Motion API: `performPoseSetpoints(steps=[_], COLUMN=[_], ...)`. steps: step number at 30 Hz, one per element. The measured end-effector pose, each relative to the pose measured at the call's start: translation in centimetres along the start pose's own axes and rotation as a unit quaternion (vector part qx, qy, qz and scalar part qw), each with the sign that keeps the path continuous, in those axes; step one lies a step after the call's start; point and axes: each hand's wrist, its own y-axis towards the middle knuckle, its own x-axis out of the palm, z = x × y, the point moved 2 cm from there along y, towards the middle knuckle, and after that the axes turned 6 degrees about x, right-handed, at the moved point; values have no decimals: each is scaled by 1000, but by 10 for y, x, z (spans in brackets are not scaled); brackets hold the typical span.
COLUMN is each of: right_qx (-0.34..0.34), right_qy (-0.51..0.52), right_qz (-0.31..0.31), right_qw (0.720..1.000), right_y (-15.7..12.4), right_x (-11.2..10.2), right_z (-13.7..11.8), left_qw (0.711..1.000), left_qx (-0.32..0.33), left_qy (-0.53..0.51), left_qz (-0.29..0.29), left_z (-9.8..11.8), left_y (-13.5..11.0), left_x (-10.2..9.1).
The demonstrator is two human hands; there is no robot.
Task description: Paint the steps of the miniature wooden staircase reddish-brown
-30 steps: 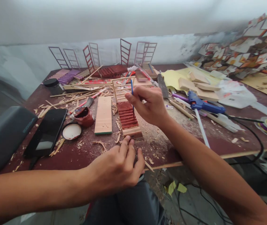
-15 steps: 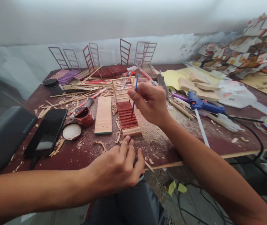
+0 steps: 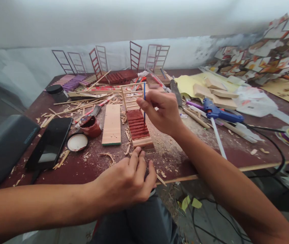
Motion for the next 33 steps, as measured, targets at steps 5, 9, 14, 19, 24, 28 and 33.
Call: performPoseSetpoints(steps=[5, 9, 14, 19, 24, 28, 33], right_qx=[-4, -1, 5, 16, 21, 21, 71], right_qy=[-12, -21, -33, -30, -29, -15, 28], right_qz=[-3, -5, 3, 22, 17, 7, 2], right_qw=[1000, 1000, 999, 999, 999, 1000, 997], right_y=[1, 1, 1, 1, 1, 0, -2], right_x=[-1, -2, -4, -4, -2, 1, 4], right_z=[1, 1, -1, -2, -1, -1, -2], left_qw=[1000, 1000, 1000, 1000, 1000, 1000, 1000], left_qx=[0, -4, -2, 0, -5, -5, -4], left_qy=[-1, -2, -1, -1, 1, 0, 1], left_qz=[0, 4, 5, -2, 5, 6, 4], left_z=[0, -1, -1, 0, 1, 1, 1], left_y=[1, 1, 2, 1, 0, 0, 0], left_x=[-1, -2, -1, 1, 0, 0, 1])
